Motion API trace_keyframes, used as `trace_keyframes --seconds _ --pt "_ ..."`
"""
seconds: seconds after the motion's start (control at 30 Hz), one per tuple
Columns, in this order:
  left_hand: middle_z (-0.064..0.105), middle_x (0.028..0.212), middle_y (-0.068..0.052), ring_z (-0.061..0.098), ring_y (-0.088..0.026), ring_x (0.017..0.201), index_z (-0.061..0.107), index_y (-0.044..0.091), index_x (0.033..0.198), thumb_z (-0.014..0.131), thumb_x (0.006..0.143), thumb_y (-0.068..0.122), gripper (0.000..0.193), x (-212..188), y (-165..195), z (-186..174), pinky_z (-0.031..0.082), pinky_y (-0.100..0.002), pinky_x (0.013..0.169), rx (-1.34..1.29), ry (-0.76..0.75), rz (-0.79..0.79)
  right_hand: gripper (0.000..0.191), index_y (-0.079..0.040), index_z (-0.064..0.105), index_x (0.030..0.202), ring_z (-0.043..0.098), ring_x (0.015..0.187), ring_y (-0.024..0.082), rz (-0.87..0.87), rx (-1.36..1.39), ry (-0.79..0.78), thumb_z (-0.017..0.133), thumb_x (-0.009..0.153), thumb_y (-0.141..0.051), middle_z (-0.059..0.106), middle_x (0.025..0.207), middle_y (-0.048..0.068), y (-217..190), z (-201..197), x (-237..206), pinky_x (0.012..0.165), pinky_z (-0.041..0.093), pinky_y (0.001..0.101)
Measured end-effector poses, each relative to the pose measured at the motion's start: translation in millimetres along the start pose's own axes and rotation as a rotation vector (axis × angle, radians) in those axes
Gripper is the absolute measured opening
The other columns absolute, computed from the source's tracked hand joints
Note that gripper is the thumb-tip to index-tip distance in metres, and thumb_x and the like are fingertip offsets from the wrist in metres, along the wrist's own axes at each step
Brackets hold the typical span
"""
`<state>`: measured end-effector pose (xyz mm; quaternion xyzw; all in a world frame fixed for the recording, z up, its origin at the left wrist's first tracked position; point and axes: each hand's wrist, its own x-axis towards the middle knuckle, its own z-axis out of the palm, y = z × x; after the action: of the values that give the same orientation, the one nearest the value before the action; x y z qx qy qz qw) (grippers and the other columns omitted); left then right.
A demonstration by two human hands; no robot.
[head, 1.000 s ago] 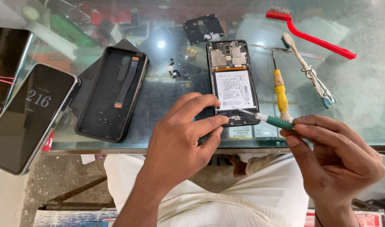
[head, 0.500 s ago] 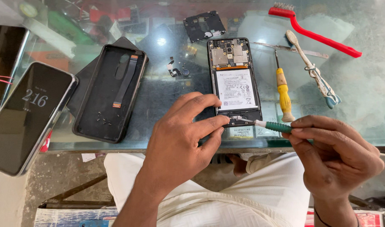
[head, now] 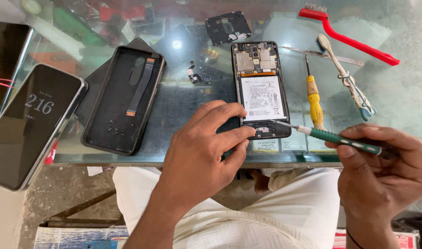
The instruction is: The person disassembles a smartphone by removing screws and prying open the casing with screwdrivers and a plastic tool. They detach the back cover and continue to unscrew internal components while the phone remains open on the table.
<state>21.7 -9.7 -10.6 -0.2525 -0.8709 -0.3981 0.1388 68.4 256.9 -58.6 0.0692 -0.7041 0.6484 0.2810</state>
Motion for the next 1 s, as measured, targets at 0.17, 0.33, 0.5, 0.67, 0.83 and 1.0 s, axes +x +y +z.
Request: trace_keyframes --seconds 0.17,0.33,0.5,0.67,0.83,1.0 --pt "0.069 0.121 -0.007 0.064 -0.027 0.121 0.080 0.008 0.101 0.076 0.084 0.008 0.018 0 0 1 0.059 -0.039 0.088 0.000 0.003 0.007 0.019 0.004 0.052 0.119 0.071 0.102 0.021 -0.124 -0.098 0.014 0.069 0.114 0.011 0.065 0.119 0.020 16 -19 5 0.095 0.062 0.0341" --pt "0.069 0.119 -0.007 0.064 -0.027 0.120 0.080 0.007 0.105 0.076 0.084 0.008 0.021 0 0 0 0.058 -0.040 0.089 0.017 0.005 0.038 0.021 0.006 0.062 0.114 0.064 0.086 0.022 -0.230 -0.693 0.007 0.081 0.107 0.007 0.069 0.123 0.019 15 -22 14 0.074 0.051 0.0265" --pt "0.067 0.120 -0.007 0.063 -0.027 0.119 0.079 0.007 0.107 0.075 0.085 0.008 0.023 0 2 -1 0.058 -0.041 0.089 0.049 -0.006 0.055 0.014 -0.004 0.072 0.104 0.070 0.104 0.019 -0.367 -1.036 -0.150 0.085 0.100 -0.005 0.073 0.119 0.003 1 -5 30 0.090 0.052 0.0279" --pt "0.066 0.121 -0.008 0.062 -0.028 0.120 0.079 0.006 0.108 0.075 0.085 0.009 0.024 2 2 0 0.057 -0.041 0.090 0.075 -0.016 0.056 0.022 -0.005 0.079 0.103 0.054 0.099 0.024 -0.362 -1.152 -0.210 0.093 0.092 -0.018 0.070 0.109 0.007 -27 18 34 0.090 0.043 0.0359" --pt "0.066 0.124 -0.009 0.061 -0.028 0.120 0.080 0.007 0.109 0.074 0.084 0.009 0.027 2 3 0 0.058 -0.041 0.088 0.089 -0.029 0.065 0.035 -0.005 0.080 0.099 0.053 0.100 0.027 -0.281 -1.262 -0.255 0.097 0.078 -0.028 0.068 0.107 0.010 -33 33 36 0.092 0.045 0.0412" --pt "0.066 0.125 -0.009 0.062 -0.028 0.121 0.081 0.009 0.107 0.074 0.082 0.009 0.026 2 2 2 0.058 -0.040 0.087 0.086 -0.017 0.061 0.017 -0.003 0.073 0.107 0.062 0.101 0.024 -0.324 -1.144 -0.184 0.085 0.099 -0.012 0.071 0.117 0.009 -22 20 37 0.088 0.048 0.0332"
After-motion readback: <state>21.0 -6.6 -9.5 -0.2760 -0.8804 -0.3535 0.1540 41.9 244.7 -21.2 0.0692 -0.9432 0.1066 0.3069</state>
